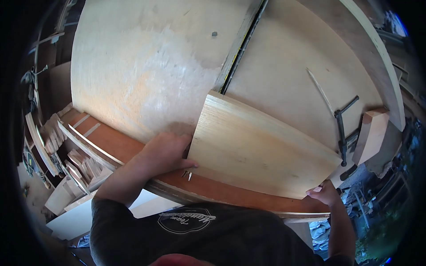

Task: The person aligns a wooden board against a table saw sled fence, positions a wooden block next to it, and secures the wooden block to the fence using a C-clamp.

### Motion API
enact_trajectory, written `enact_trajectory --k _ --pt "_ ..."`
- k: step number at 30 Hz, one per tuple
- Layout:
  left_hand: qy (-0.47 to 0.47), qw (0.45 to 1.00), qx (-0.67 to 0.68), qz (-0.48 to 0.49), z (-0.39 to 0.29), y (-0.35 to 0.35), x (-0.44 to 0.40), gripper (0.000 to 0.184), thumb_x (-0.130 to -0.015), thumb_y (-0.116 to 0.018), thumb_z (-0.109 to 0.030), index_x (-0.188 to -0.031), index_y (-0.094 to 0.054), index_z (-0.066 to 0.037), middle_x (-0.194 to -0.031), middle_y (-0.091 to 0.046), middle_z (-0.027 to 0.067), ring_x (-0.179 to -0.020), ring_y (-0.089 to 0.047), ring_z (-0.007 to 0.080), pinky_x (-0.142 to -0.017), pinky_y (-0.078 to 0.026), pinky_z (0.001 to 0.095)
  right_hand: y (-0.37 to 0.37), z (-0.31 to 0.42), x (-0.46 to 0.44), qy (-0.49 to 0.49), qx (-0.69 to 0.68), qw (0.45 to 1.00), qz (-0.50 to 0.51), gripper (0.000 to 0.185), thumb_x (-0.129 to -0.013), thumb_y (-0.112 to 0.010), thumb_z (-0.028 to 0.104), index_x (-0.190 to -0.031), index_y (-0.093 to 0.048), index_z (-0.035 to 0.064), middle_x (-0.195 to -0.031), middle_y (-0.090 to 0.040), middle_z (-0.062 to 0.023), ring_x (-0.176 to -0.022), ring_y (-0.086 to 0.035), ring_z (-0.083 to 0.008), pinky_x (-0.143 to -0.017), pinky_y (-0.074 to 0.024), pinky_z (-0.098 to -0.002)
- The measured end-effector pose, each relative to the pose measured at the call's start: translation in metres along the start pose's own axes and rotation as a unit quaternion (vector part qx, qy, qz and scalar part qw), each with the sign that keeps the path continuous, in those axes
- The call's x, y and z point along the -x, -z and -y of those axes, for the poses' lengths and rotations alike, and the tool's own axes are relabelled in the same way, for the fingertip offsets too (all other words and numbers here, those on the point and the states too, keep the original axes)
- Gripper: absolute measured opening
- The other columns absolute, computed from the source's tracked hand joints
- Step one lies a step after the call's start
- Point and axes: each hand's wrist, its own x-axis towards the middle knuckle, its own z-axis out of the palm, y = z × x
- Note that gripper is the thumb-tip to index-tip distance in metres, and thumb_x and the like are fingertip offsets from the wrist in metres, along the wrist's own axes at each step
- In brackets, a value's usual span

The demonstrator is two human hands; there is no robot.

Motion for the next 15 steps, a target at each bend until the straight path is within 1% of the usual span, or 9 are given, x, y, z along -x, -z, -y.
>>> enact_trajectory --k 1,3,6,7,9,10,12,13,15 --pt "-0.005 1.000 -0.004 -0.002 0.001 0.000 -0.001 0.051 -0.072 -0.078 -0.045 -0.091 -0.062 0.000 -0.081 -0.066 0.0199 -0.083 -0.066 0.0372 -0.074 -0.053 0.0471 -0.004 0.002 0.003 0.001 -0.002 1.000 -0.006 0.030 -0.068 -0.081 0.003 -0.096 -0.070 0.0021 -0.092 -0.072 -0.0064 -0.092 -0.067 -0.0170 -0.081 -0.0522 -0.0318" --pt "-0.013 1.000 0.021 -0.011 0.004 -0.004 -0.003 0.053 -0.072 -0.078 -0.048 -0.088 -0.063 0.001 -0.081 -0.066 0.0199 -0.083 -0.066 0.0379 -0.076 -0.053 0.0465 -0.014 0.012 0.010 -0.031 0.081 0.996 -0.014 0.019 -0.072 -0.076 0.005 -0.090 -0.072 0.0016 -0.090 -0.072 -0.0072 -0.088 -0.066 -0.0162 -0.078 -0.0515 -0.0316" --pt "-0.034 0.998 0.006 -0.056 0.010 -0.016 -0.007 0.057 -0.071 -0.077 -0.051 -0.085 -0.064 0.002 -0.082 -0.066 0.0200 -0.082 -0.065 0.0384 -0.076 -0.052 0.0467 -0.020 -0.013 0.008 -0.050 -0.002 0.999 0.000 0.015 -0.072 -0.073 0.003 -0.087 -0.072 0.0016 -0.086 -0.072 -0.0070 -0.083 -0.066 -0.0149 -0.075 -0.0508 -0.0306" --pt "-0.035 0.998 0.006 -0.055 0.010 -0.016 -0.007 0.057 -0.071 -0.077 -0.051 -0.085 -0.064 0.002 -0.082 -0.066 0.0200 -0.082 -0.065 0.0384 -0.076 -0.052 0.0467 -0.019 -0.014 0.007 -0.052 -0.003 0.999 0.000 0.015 -0.072 -0.073 0.003 -0.087 -0.072 0.0016 -0.086 -0.072 -0.0070 -0.083 -0.066 -0.0149 -0.075 -0.0508 -0.0306" --pt "-0.045 0.997 0.024 -0.058 0.008 -0.015 -0.008 0.058 -0.071 -0.077 -0.053 -0.085 -0.064 0.002 -0.080 -0.066 0.0198 -0.081 -0.065 0.0385 -0.077 -0.051 0.0472 -0.018 -0.012 0.006 -0.018 -0.009 1.000 0.005 0.015 -0.071 -0.073 0.003 -0.087 -0.073 0.0020 -0.085 -0.072 -0.0064 -0.079 -0.065 -0.0140 -0.073 -0.0502 -0.0298" --pt "-0.048 0.997 0.022 -0.055 0.008 -0.013 -0.009 0.058 -0.071 -0.077 -0.053 -0.085 -0.064 0.002 -0.080 -0.066 0.0198 -0.081 -0.065 0.0385 -0.077 -0.051 0.0472 -0.018 -0.009 0.005 -0.021 -0.013 1.000 0.003 0.015 -0.071 -0.073 0.003 -0.087 -0.073 0.0020 -0.085 -0.072 -0.0064 -0.079 -0.065 -0.0140 -0.073 -0.0502 -0.0298" --pt "0.011 1.000 0.017 0.010 0.006 -0.010 -0.010 0.055 -0.070 -0.078 -0.051 -0.083 -0.064 0.000 -0.078 -0.066 0.0183 -0.080 -0.065 0.0376 -0.076 -0.051 0.0468 -0.018 0.000 0.005 -0.060 -0.003 0.998 0.003 0.016 -0.072 -0.073 0.003 -0.087 -0.073 0.0021 -0.084 -0.072 -0.0062 -0.079 -0.064 -0.0139 -0.073 -0.0501 -0.0297" --pt "0.004 1.000 0.017 0.015 0.005 -0.008 -0.013 0.055 -0.070 -0.078 -0.051 -0.083 -0.064 0.000 -0.078 -0.066 0.0183 -0.080 -0.065 0.0376 -0.076 -0.051 0.0468 -0.018 -0.008 0.006 -0.034 -0.033 0.999 0.010 0.017 -0.072 -0.075 0.004 -0.089 -0.072 0.0020 -0.086 -0.072 -0.0065 -0.081 -0.065 -0.0149 -0.074 -0.0504 -0.0308" --pt "0.003 0.999 0.039 0.008 0.006 -0.005 -0.011 0.052 -0.069 -0.079 -0.051 -0.081 -0.064 -0.003 -0.077 -0.066 0.0167 -0.079 -0.065 0.0363 -0.073 -0.050 0.0462 -0.019 -0.007 0.009 -0.053 -0.019 0.998 0.000 0.019 -0.072 -0.076 0.005 -0.091 -0.072 0.0018 -0.087 -0.072 -0.0068 -0.082 -0.065 -0.0154 -0.076 -0.0504 -0.0313"
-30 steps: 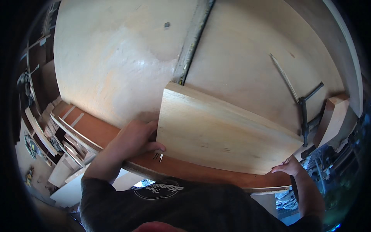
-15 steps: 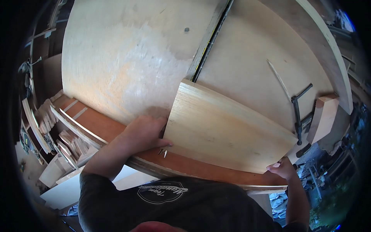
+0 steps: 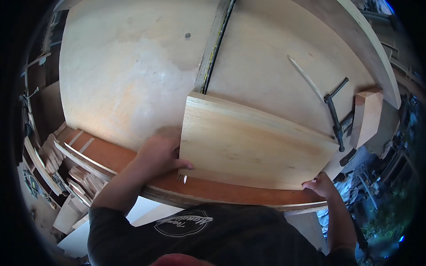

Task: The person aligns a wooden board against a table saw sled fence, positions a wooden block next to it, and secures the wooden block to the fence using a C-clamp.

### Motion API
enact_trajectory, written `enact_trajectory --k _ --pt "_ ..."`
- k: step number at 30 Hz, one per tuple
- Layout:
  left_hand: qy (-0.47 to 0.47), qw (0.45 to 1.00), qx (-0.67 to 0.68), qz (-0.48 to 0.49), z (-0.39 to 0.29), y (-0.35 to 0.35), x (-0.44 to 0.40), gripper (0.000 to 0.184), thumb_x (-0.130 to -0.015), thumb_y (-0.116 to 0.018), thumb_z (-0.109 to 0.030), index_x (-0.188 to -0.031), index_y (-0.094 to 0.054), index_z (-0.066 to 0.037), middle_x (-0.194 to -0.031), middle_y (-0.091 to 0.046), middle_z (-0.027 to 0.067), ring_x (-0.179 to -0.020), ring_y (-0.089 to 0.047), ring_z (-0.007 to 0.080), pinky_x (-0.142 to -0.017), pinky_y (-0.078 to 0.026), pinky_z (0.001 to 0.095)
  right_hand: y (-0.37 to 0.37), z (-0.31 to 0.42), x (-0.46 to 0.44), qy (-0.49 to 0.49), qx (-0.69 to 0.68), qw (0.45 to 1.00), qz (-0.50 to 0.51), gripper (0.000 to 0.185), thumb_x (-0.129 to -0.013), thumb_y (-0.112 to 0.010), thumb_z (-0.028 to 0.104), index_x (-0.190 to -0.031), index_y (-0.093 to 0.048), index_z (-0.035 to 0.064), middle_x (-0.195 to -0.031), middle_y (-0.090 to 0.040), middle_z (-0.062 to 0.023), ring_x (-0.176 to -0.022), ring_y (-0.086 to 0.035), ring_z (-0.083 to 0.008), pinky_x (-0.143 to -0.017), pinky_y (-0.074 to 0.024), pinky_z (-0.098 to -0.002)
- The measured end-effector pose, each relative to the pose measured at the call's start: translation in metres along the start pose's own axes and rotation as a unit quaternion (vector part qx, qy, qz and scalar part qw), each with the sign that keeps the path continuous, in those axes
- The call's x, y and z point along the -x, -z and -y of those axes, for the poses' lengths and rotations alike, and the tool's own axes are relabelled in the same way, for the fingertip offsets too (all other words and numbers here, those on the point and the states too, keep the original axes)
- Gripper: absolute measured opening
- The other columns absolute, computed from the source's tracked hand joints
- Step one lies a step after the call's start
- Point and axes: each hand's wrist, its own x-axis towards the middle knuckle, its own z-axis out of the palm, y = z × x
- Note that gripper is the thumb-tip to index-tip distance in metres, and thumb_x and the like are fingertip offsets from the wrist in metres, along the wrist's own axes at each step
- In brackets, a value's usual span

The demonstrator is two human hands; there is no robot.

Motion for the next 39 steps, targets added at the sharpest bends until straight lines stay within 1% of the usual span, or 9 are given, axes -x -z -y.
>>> enact_trajectory --k 4,9,14,17,20,23,25,28,39 --pt "0.000 1.000 -0.009 -0.011 0.004 -0.002 -0.001 0.049 -0.068 -0.080 -0.051 -0.078 -0.064 -0.005 -0.074 -0.066 0.0150 -0.077 -0.065 0.0345 -0.070 -0.050 0.0456 -0.003 -0.007 0.000 0.005 -0.016 1.000 -0.016 0.024 -0.074 -0.078 0.007 -0.096 -0.071 0.0009 -0.090 -0.072 -0.0070 -0.086 -0.065 -0.0162 -0.080 -0.0501 -0.0319" --pt "0.001 1.000 -0.007 0.022 0.002 0.005 -0.003 0.047 -0.066 -0.082 -0.049 -0.070 -0.062 -0.007 -0.066 -0.064 0.0127 -0.071 -0.065 0.0324 -0.068 -0.050 0.0436 -0.004 -0.015 0.001 0.003 -0.054 0.999 -0.005 0.024 -0.076 -0.077 0.009 -0.097 -0.071 0.0005 -0.091 -0.072 -0.0063 -0.087 -0.065 -0.0147 -0.081 -0.0495 -0.0311" --pt "0.008 1.000 0.012 0.027 0.002 0.007 -0.004 0.045 -0.066 -0.083 -0.046 -0.070 -0.061 -0.007 -0.066 -0.064 0.0124 -0.070 -0.065 0.0324 -0.067 -0.050 0.0432 -0.003 -0.015 0.001 0.014 -0.073 0.997 0.004 0.023 -0.077 -0.077 0.011 -0.097 -0.071 0.0005 -0.092 -0.072 -0.0058 -0.088 -0.065 -0.0138 -0.082 -0.0492 -0.0306" --pt "0.012 0.999 0.018 0.032 0.001 0.008 -0.004 0.045 -0.066 -0.084 -0.045 -0.070 -0.061 -0.007 -0.066 -0.064 0.0124 -0.070 -0.065 0.0325 -0.067 -0.050 0.0432 -0.004 -0.015 0.000 0.053 -0.079 0.995 -0.001 0.023 -0.077 -0.077 0.009 -0.098 -0.071 0.0006 -0.092 -0.072 -0.0057 -0.087 -0.065 -0.0140 -0.082 -0.0492 -0.0309" --pt "0.011 0.999 0.017 0.033 0.001 0.009 -0.005 0.045 -0.066 -0.084 -0.045 -0.071 -0.061 -0.007 -0.066 -0.064 0.0124 -0.070 -0.065 0.0325 -0.067 -0.050 0.0433 -0.006 -0.011 0.000 0.052 -0.092 0.994 -0.012 0.022 -0.077 -0.077 0.012 -0.093 -0.071 -0.0001 -0.089 -0.072 -0.0059 -0.083 -0.066 -0.0136 -0.079 -0.0501 -0.0300" --pt "0.006 0.999 0.028 0.030 0.003 0.006 -0.004 0.045 -0.066 -0.084 -0.045 -0.071 -0.061 -0.007 -0.067 -0.064 0.0122 -0.070 -0.065 0.0326 -0.067 -0.050 0.0434 -0.004 -0.018 -0.001 0.045 -0.113 0.993 0.000 0.020 -0.076 -0.076 0.009 -0.093 -0.071 0.0006 -0.089 -0.072 -0.0053 -0.083 -0.066 -0.0130 -0.079 -0.0502 -0.0300" --pt "0.006 0.999 0.038 0.026 0.005 0.006 -0.004 0.045 -0.065 -0.084 -0.045 -0.071 -0.061 -0.007 -0.067 -0.065 0.0120 -0.070 -0.065 0.0326 -0.067 -0.050 0.0435 -0.002 -0.023 -0.002 0.025 -0.128 0.991 0.013 0.023 -0.076 -0.076 0.004 -0.098 -0.070 0.0016 -0.092 -0.072 -0.0046 -0.085 -0.065 -0.0134 -0.081 -0.0495 -0.0301" --pt "-0.009 0.999 0.031 0.015 0.006 0.006 -0.004 0.045 -0.065 -0.084 -0.046 -0.072 -0.062 -0.007 -0.069 -0.065 0.0112 -0.071 -0.065 0.0324 -0.067 -0.050 0.0436 -0.001 -0.023 -0.003 0.036 -0.081 0.996 0.004 0.020 -0.076 -0.076 0.003 -0.095 -0.071 0.0017 -0.090 -0.073 -0.0050 -0.084 -0.065 -0.0129 -0.079 -0.0494 -0.0292" --pt "0.004 0.999 0.017 0.032 0.005 0.006 -0.007 0.046 -0.064 -0.084 -0.047 -0.072 -0.064 -0.007 -0.070 -0.066 0.0111 -0.071 -0.065 0.0322 -0.067 -0.050 0.0440 -0.002 -0.020 -0.002 0.030 -0.071 0.997 -0.009 0.015 -0.075 -0.075 0.003 -0.089 -0.072 0.0014 -0.084 -0.072 -0.0046 -0.079 -0.064 -0.0122 -0.075 -0.0493 -0.0286"
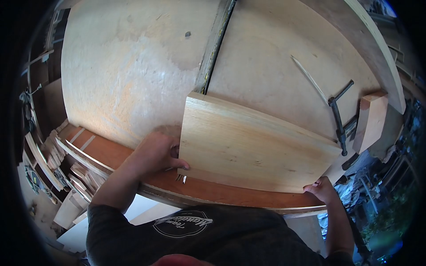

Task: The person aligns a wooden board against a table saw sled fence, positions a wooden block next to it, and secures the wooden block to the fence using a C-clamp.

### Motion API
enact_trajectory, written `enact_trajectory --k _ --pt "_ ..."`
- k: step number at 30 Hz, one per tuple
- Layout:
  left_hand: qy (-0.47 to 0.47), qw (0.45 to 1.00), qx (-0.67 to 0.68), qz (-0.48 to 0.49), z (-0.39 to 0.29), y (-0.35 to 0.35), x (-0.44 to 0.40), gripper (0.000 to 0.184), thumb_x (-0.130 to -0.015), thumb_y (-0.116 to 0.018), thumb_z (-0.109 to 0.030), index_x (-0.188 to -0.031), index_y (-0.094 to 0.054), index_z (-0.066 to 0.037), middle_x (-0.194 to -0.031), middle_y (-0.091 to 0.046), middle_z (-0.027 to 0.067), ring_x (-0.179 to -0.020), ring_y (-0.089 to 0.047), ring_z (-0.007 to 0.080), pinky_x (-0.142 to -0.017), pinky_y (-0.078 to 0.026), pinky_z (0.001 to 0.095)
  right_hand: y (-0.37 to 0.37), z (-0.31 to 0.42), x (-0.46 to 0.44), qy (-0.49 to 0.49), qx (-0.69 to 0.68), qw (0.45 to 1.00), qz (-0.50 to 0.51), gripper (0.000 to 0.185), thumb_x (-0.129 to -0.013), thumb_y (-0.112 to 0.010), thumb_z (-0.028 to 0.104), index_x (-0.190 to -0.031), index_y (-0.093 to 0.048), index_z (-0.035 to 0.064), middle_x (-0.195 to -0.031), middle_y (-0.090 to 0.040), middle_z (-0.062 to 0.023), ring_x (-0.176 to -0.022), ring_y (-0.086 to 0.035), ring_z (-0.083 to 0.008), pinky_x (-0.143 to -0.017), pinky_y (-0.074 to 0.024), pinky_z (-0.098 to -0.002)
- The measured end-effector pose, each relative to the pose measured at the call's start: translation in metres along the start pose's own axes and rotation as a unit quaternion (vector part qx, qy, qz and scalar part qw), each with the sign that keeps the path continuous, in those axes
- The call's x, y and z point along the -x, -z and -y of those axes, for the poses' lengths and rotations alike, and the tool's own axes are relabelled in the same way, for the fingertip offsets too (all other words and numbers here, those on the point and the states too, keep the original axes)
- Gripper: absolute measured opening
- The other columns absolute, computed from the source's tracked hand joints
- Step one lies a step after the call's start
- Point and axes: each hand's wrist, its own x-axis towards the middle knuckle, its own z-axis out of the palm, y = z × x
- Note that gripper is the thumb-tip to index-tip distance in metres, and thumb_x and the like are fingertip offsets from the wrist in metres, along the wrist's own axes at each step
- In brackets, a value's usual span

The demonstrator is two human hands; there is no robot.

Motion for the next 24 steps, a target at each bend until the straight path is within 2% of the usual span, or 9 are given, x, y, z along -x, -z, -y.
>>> enact_trajectory --k 5,7,10,13,15,18,20,22,24 --pt "-0.018 0.999 0.026 -0.013 -0.002 0.000 0.001 0.045 -0.065 -0.084 -0.045 -0.073 -0.063 -0.006 -0.070 -0.066 0.0103 -0.071 -0.065 0.0323 -0.067 -0.050 0.0437 -0.003 0.011 0.001 0.039 0.003 0.999 0.005 0.013 -0.075 -0.075 0.003 -0.088 -0.071 0.0013 -0.080 -0.071 -0.0046 -0.076 -0.063 -0.0116 -0.072 -0.0485 -0.0287" --pt "-0.029 0.999 0.035 -0.024 0.003 -0.005 0.001 0.045 -0.065 -0.084 -0.044 -0.074 -0.063 -0.006 -0.070 -0.066 0.0099 -0.071 -0.065 0.0324 -0.067 -0.050 0.0436 -0.004 0.020 0.001 0.036 0.090 0.995 0.002 0.015 -0.073 -0.075 0.002 -0.087 -0.071 0.0023 -0.079 -0.070 -0.0045 -0.076 -0.062 -0.0119 -0.072 -0.0483 -0.0282" --pt "-0.105 0.990 0.010 -0.096 0.011 -0.012 -0.003 0.045 -0.065 -0.085 -0.042 -0.074 -0.062 -0.005 -0.069 -0.065 0.0108 -0.071 -0.065 0.0321 -0.066 -0.049 0.0435 -0.001 0.015 0.001 0.029 0.116 0.993 0.024 0.016 -0.073 -0.075 0.004 -0.088 -0.071 0.0033 -0.079 -0.070 -0.0045 -0.076 -0.062 -0.0129 -0.072 -0.0481 -0.0280" --pt "-0.119 0.989 -0.020 -0.082 0.005 -0.008 -0.001 0.044 -0.062 -0.089 -0.025 -0.090 -0.065 -0.001 -0.088 -0.063 0.0126 -0.075 -0.063 0.0303 -0.068 -0.050 0.0390 0.000 0.012 0.002 0.029 0.113 0.993 0.013 0.021 -0.075 -0.075 0.008 -0.095 -0.071 0.0023 -0.085 -0.070 -0.0049 -0.081 -0.061 -0.0131 -0.078 -0.0486 -0.0301" --pt "-0.026 0.999 0.006 -0.033 0.000 -0.005 0.000 0.045 -0.064 -0.088 -0.020 -0.098 -0.066 -0.002 -0.089 -0.066 0.0137 -0.078 -0.064 0.0285 -0.073 -0.051 0.0385 -0.003 0.002 0.003 0.024 0.098 0.995 -0.006 0.025 -0.076 -0.075 0.010 -0.099 -0.071 0.0016 -0.089 -0.071 -0.0057 -0.085 -0.062 -0.0137 -0.081 -0.0489 -0.0309" --pt "-0.015 1.000 0.005 -0.020 -0.008 -0.001 0.000 0.049 -0.065 -0.087 -0.017 -0.106 -0.064 -0.002 -0.091 -0.068 0.0149 -0.081 -0.066 0.0267 -0.077 -0.051 0.0378 -0.002 -0.009 -0.001 0.056 0.037 0.998 -0.017 0.036 -0.079 -0.076 0.015 -0.111 -0.068 -0.0004 -0.101 -0.071 -0.0092 -0.096 -0.062 -0.0168 -0.090 -0.0482 -0.0329" --pt "-0.030 0.999 0.000 -0.043 -0.015 0.001 0.006 0.051 -0.065 -0.088 -0.017 -0.108 -0.064 -0.002 -0.092 -0.070 0.0159 -0.083 -0.066 0.0265 -0.077 -0.051 0.0369 0.005 -0.014 -0.006 0.107 0.103 0.989 0.006 0.046 -0.081 -0.077 0.021 -0.118 -0.064 -0.0023 -0.109 -0.070 -0.0122 -0.105 -0.062 -0.0198 -0.095 -0.0465 -0.0337" --pt "-0.114 0.988 0.064 -0.082 -0.004 -0.006 0.001 0.051 -0.064 -0.088 -0.016 -0.107 -0.064 -0.001 -0.091 -0.070 0.0149 -0.084 -0.066 0.0269 -0.078 -0.051 0.0361 0.002 0.006 0.003 0.106 0.134 0.985 0.001 0.045 -0.081 -0.078 0.021 -0.117 -0.064 -0.0023 -0.107 -0.070 -0.0105 -0.103 -0.062 -0.0183 -0.095 -0.0468 -0.0334" --pt "-0.117 0.989 0.022 -0.087 -0.007 -0.003 0.003 0.051 -0.063 -0.088 -0.022 -0.104 -0.065 -0.001 -0.092 -0.069 0.0164 -0.085 -0.065 0.0304 -0.078 -0.051 0.0376 0.000 0.012 0.005 0.102 0.164 0.981 0.002 0.044 -0.081 -0.079 0.021 -0.115 -0.065 -0.0023 -0.105 -0.070 -0.0089 -0.101 -0.061 -0.0169 -0.094 -0.0470 -0.0332"
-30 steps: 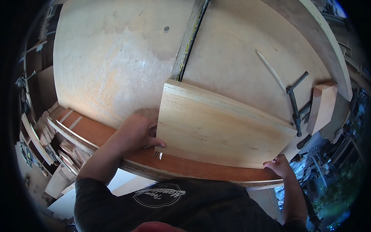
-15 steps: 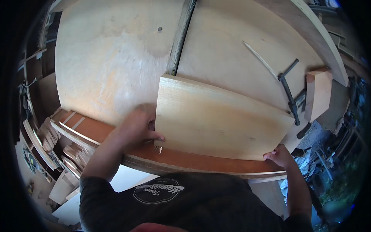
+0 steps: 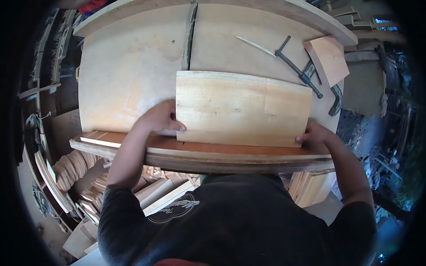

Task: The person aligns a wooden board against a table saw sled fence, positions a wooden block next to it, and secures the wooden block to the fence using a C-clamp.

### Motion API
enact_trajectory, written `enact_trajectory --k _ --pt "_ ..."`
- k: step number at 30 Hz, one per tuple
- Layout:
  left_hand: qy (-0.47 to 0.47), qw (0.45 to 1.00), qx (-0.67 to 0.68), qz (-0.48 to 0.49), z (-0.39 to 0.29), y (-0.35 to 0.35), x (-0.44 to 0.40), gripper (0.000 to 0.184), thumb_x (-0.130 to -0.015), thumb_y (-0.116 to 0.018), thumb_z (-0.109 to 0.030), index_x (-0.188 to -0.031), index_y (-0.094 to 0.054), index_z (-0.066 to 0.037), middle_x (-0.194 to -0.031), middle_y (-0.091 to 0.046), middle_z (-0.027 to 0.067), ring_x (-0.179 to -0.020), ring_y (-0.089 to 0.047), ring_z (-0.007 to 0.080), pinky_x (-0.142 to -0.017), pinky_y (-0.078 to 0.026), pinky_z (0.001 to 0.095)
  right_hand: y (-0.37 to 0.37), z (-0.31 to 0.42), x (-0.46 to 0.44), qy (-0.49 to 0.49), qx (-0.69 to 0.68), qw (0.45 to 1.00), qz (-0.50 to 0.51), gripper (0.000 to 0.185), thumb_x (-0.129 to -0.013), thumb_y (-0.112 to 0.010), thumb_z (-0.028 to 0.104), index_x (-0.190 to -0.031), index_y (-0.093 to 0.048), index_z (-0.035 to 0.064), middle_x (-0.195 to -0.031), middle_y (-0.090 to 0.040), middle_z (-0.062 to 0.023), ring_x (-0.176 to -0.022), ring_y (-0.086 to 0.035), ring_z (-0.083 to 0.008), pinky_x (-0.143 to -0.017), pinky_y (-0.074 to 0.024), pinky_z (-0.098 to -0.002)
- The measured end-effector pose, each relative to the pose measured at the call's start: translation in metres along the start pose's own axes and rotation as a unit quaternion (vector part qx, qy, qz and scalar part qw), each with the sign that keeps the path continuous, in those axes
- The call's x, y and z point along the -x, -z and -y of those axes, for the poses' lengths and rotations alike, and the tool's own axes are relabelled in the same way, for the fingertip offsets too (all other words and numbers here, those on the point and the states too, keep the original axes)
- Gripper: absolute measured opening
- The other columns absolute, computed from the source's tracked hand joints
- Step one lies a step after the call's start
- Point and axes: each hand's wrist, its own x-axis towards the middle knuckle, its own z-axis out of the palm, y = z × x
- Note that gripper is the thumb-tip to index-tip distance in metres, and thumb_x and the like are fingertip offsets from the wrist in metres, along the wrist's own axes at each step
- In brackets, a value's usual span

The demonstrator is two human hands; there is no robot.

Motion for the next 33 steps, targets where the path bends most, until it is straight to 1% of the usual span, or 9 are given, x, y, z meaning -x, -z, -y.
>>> enact_trajectory --k 2,5,10,12,15,18,23,25,33 --pt "-0.002 0.999 -0.038 -0.001 -0.009 0.003 0.006 0.053 -0.062 -0.088 -0.028 -0.101 -0.066 0.000 -0.092 -0.068 0.0178 -0.086 -0.065 0.0339 -0.078 -0.050 0.0392 0.001 -0.003 -0.001 0.047 -0.045 0.998 0.015 0.046 -0.080 -0.080 0.024 -0.116 -0.065 -0.0015 -0.104 -0.070 -0.0094 -0.101 -0.062 -0.0174 -0.093 -0.0477 -0.0333" --pt "-0.006 0.995 -0.087 -0.046 -0.010 0.004 0.007 0.056 -0.062 -0.089 -0.032 -0.103 -0.066 -0.002 -0.081 -0.067 0.0114 -0.075 -0.062 0.0216 -0.071 -0.049 0.0338 0.004 -0.003 -0.001 0.025 -0.042 0.998 0.039 0.054 -0.079 -0.080 0.028 -0.121 -0.062 -0.0016 -0.110 -0.069 -0.0132 -0.104 -0.062 -0.0205 -0.094 -0.0476 -0.0355" --pt "0.077 0.983 -0.021 -0.165 -0.014 0.010 0.000 0.059 -0.069 -0.083 -0.044 -0.109 -0.064 -0.004 -0.090 -0.068 0.0138 -0.084 -0.065 0.0289 -0.075 -0.051 0.0388 0.009 -0.008 -0.009 0.057 -0.002 0.998 0.021 0.051 -0.078 -0.081 0.025 -0.118 -0.064 -0.0016 -0.108 -0.069 -0.0133 -0.099 -0.063 -0.0203 -0.090 -0.0499 -0.0344" --pt "0.068 0.968 0.051 -0.236 -0.012 0.006 -0.006 0.069 -0.069 -0.085 -0.037 -0.125 -0.059 -0.007 -0.087 -0.067 0.0106 -0.077 -0.064 0.0245 -0.072 -0.052 0.0355 0.007 -0.010 -0.010 0.090 0.027 0.995 0.016 0.048 -0.078 -0.081 0.023 -0.117 -0.064 -0.0014 -0.107 -0.069 -0.0130 -0.097 -0.064 -0.0198 -0.088 -0.0506 -0.0337" --pt "0.034 0.970 0.130 -0.204 -0.013 0.001 -0.010 0.075 -0.070 -0.086 -0.025 -0.135 -0.052 -0.009 -0.084 -0.066 0.0078 -0.072 -0.062 0.0189 -0.069 -0.052 0.0315 0.005 -0.001 -0.007 -0.035 -0.131 0.990 0.044 0.044 -0.078 -0.080 0.016 -0.117 -0.064 0.0006 -0.105 -0.070 -0.0097 -0.096 -0.064 -0.0162 -0.087 -0.0507 -0.0323" --pt "0.039 0.968 0.169 -0.184 -0.022 0.005 -0.011 0.070 -0.071 -0.087 -0.016 -0.131 -0.055 -0.003 -0.082 -0.058 -0.0002 -0.071 -0.053 0.0080 -0.065 -0.048 0.0233 0.006 -0.003 -0.014 -0.066 -0.102 0.992 0.039 0.043 -0.074 -0.082 0.008 -0.113 -0.064 0.0029 -0.099 -0.070 -0.0061 -0.087 -0.064 -0.0132 -0.081 -0.0515 -0.0290" --pt "0.104 0.961 0.216 -0.141 -0.011 0.003 -0.014 0.071 -0.067 -0.089 -0.017 -0.130 -0.057 -0.005 -0.084 -0.058 -0.0004 -0.072 -0.053 0.0081 -0.066 -0.049 0.0242 0.013 0.016 -0.019 -0.095 -0.061 0.992 0.053 0.044 -0.069 -0.084 0.005 -0.108 -0.063 0.0033 -0.090 -0.069 -0.0045 -0.076 -0.059 -0.0101 -0.072 -0.0501 -0.0275" --pt "0.031 0.970 0.162 -0.177 -0.001 0.000 -0.014 0.081 -0.068 -0.088 -0.016 -0.140 -0.051 -0.014 -0.088 -0.060 0.0045 -0.074 -0.058 0.0133 -0.068 -0.053 0.0251 0.013 0.000 -0.022 -0.105 -0.086 0.988 0.077 0.045 -0.068 -0.085 0.004 -0.108 -0.063 0.0035 -0.090 -0.069 -0.0046 -0.076 -0.060 -0.0103 -0.072 -0.0501 -0.0271" --pt "0.019 0.984 0.087 -0.154 0.005 0.003 -0.012 0.086 -0.067 -0.087 -0.023 -0.143 -0.047 -0.014 -0.091 -0.059 0.0087 -0.081 -0.060 0.0235 -0.074 -0.053 0.0336 0.010 0.003 -0.022 -0.068 -0.135 0.986 0.064 0.046 -0.066 -0.084 -0.001 -0.105 -0.060 0.0032 -0.080 -0.063 -0.0003 -0.075 -0.060 -0.0104 -0.070 -0.0497 -0.0259"
